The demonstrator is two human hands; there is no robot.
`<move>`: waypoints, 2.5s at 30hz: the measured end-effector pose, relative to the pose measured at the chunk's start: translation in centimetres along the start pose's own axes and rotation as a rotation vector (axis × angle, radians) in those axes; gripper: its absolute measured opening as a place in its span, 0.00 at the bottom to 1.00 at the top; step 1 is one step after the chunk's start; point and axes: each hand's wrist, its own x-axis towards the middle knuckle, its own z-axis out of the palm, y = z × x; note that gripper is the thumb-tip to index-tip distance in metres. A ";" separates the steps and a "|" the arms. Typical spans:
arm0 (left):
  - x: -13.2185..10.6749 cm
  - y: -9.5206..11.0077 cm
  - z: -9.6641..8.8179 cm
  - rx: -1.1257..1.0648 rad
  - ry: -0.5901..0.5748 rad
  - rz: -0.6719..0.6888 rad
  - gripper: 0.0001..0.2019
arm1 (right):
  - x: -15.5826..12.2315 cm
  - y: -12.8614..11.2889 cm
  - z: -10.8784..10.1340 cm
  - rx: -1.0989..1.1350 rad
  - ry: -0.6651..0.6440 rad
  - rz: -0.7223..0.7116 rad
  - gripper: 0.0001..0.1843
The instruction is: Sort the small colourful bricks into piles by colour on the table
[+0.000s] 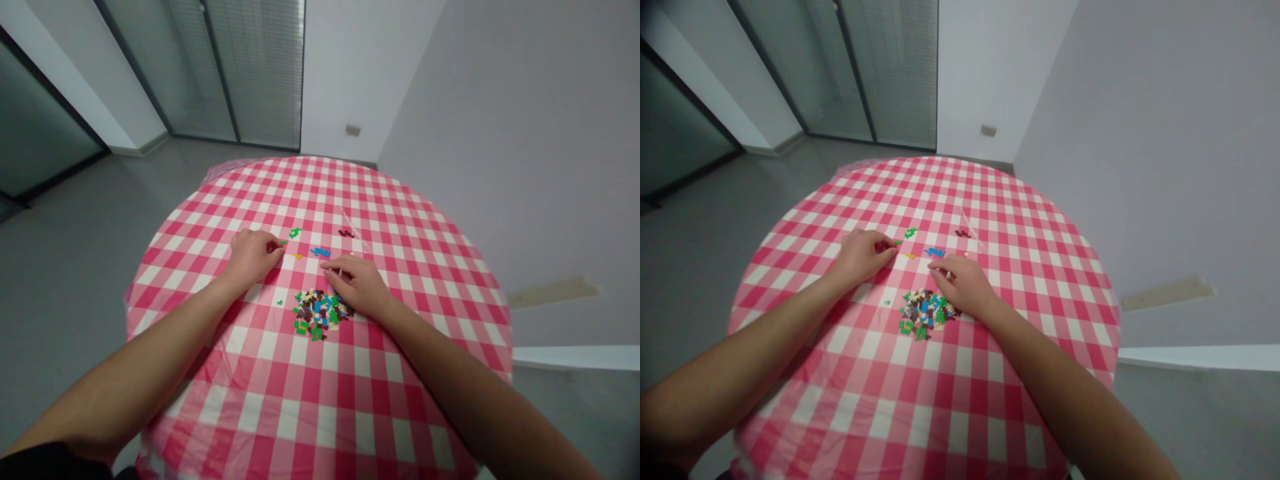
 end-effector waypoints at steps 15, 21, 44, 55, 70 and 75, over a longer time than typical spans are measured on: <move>-0.1 -0.1 0.8 -0.029 -0.100 0.117 0.17 | 0.0 0.0 0.1 0.009 0.000 -0.001 0.10; 0.0 -0.1 0.1 -0.176 -0.087 0.242 0.11 | 0.1 0.0 0.0 0.007 -0.001 0.004 0.10; -1.7 0.5 -3.2 -0.539 -0.783 0.480 0.04 | 0.1 0.3 0.2 -0.009 0.002 0.037 0.11; -2.4 3.0 -0.3 -0.903 -0.446 0.105 0.07 | 0.2 0.1 0.1 0.001 0.023 -0.008 0.10; -2.9 4.2 1.2 -1.131 -0.346 0.019 0.09 | 0.0 0.1 0.1 0.003 0.006 -0.177 0.08; -3.0 4.2 1.2 -1.134 -0.369 0.016 0.10 | 0.0 0.1 0.0 -0.016 -0.002 -0.190 0.07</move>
